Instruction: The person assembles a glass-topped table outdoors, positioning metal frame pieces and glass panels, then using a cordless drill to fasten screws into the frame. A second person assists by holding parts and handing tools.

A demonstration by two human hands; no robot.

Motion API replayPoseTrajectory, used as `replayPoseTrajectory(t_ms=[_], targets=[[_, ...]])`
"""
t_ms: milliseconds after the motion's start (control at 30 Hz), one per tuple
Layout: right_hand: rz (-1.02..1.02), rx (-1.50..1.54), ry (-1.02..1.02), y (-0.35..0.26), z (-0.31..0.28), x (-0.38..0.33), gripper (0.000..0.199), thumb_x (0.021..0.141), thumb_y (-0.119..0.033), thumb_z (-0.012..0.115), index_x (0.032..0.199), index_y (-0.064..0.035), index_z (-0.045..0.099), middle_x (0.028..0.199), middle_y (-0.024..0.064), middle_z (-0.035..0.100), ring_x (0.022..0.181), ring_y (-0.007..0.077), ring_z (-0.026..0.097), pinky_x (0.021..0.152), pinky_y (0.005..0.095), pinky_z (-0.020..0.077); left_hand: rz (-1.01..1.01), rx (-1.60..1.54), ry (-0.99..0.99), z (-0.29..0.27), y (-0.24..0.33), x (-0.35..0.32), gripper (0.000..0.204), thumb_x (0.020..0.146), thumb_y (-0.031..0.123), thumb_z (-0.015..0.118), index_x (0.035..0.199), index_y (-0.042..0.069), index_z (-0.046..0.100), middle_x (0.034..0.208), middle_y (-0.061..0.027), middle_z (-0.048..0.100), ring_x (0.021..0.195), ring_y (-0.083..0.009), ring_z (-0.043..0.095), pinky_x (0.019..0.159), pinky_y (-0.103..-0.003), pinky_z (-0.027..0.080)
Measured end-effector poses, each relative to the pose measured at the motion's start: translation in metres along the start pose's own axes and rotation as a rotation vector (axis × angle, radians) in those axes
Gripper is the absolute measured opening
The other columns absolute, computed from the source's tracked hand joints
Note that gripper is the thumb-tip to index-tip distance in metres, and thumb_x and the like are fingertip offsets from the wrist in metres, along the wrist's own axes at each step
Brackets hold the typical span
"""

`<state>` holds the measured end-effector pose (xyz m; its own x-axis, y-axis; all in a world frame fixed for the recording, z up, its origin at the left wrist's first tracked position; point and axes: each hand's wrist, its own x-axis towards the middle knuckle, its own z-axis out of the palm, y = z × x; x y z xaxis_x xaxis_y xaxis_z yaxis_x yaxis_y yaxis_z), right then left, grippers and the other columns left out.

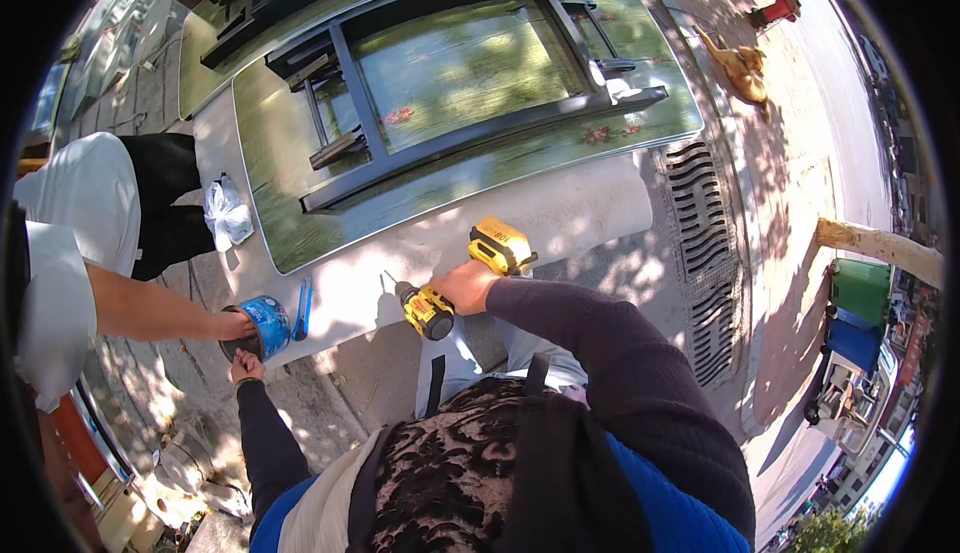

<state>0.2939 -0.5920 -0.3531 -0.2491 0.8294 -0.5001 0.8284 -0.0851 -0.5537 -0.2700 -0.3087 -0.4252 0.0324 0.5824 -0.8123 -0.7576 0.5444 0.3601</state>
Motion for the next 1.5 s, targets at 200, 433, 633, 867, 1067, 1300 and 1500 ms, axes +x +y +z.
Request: replayPoseTrajectory(t_ms=[200, 433, 633, 867, 1067, 1300, 1500], targets=[[0.100, 0.413, 0.222, 0.052, -0.031, -0.197, 0.051, 0.071, -0.022, 0.066, 0.118, -0.0114, 0.052, 0.083, 0.0158, 0.065, 0.078, 0.0357, 0.063, 0.066, 0.0422, 0.0483, 0.097, -0.098, -0.305, 0.078, -0.116, -0.096, 0.024, 0.101, 0.026, 0.035, 0.098, 0.006, 0.048, 0.074, -0.0013, 0.037, 0.055, -0.0127, 0.033, 0.039, -0.026, 0.026], [0.192, 0.992, 0.654, 0.242, 0.003, -0.405, 0.053, 0.076, -0.015, 0.072, 0.123, -0.0004, 0.052, 0.099, 0.0112, 0.068, 0.091, 0.0143, 0.064, 0.080, 0.0269, 0.0479, -0.280, -0.454, -1.197, 0.312, -0.467, -0.280, 0.013, 0.092, 0.009, 0.041, 0.080, 0.008, 0.045, 0.068, -0.0008, 0.035, 0.050, -0.0101, 0.029, 0.038, -0.023, 0.022], [0.281, 1.024, 0.823, 0.337, -0.074, -0.574, 0.040, 0.072, -0.003, 0.071, 0.110, 0.0002, 0.059, 0.094, 0.0041, 0.067, 0.085, 0.0098, 0.062, 0.077, 0.0253, 0.0488, -0.591, -0.432, -1.218, 0.466, -0.701, -0.339, 0.010, 0.087, 0.010, 0.050, 0.079, 0.004, 0.051, 0.073, -0.0044, 0.046, 0.052, -0.0102, 0.039, 0.038, -0.023, 0.024], [-0.060, 0.721, 0.865, 0.398, -0.202, -0.581, 0.031, 0.076, -0.003, 0.068, 0.105, 0.0018, 0.057, 0.093, 0.0046, 0.063, 0.079, 0.0098, 0.061, 0.070, 0.0223, 0.0500, -0.507, -0.083, -1.047, 0.485, -0.856, -0.331, 0.028, 0.089, 0.015, 0.055, 0.110, -0.003, 0.057, 0.082, -0.0060, 0.053, 0.065, -0.0106, 0.044, 0.042, -0.021, 0.032], [-0.191, 0.418, 0.560, 0.478, -0.297, -0.556, 0.040, 0.076, -0.004, 0.070, 0.112, 0.0025, 0.056, 0.099, 0.0062, 0.064, 0.089, 0.0124, 0.061, 0.077, 0.0239, 0.0488, -0.199, 0.204, -0.880, 0.521, -0.935, -0.323, 0.029, 0.089, 0.012, 0.058, 0.113, -0.005, 0.057, 0.080, -0.0019, 0.052, 0.065, -0.0060, 0.043, 0.044, -0.018, 0.031], [-0.232, 0.373, 0.335, 0.573, -0.409, -0.495, 0.030, 0.066, -0.010, 0.070, 0.094, -0.0020, 0.061, 0.084, 0.0113, 0.060, 0.074, 0.0278, 0.060, 0.067, 0.0315, 0.0479, -0.014, 0.234, -0.659, 0.586, -0.965, -0.300, 0.024, 0.089, 0.012, 0.058, 0.109, -0.002, 0.060, 0.081, -0.0020, 0.057, 0.061, -0.0037, 0.045, 0.044, -0.016, 0.031], [-0.238, 0.348, 0.206, 0.626, -0.486, -0.450, 0.036, 0.069, -0.005, 0.075, 0.102, -0.0004, 0.061, 0.095, 0.0057, 0.064, 0.085, 0.0145, 0.063, 0.075, 0.0256, 0.0497, 0.076, 0.180, -0.510, 0.644, -0.991, -0.301, 0.024, 0.092, 0.021, 0.059, 0.104, 0.001, 0.060, 0.084, -0.0027, 0.060, 0.060, -0.0028, 0.046, 0.043, -0.015, 0.032]])
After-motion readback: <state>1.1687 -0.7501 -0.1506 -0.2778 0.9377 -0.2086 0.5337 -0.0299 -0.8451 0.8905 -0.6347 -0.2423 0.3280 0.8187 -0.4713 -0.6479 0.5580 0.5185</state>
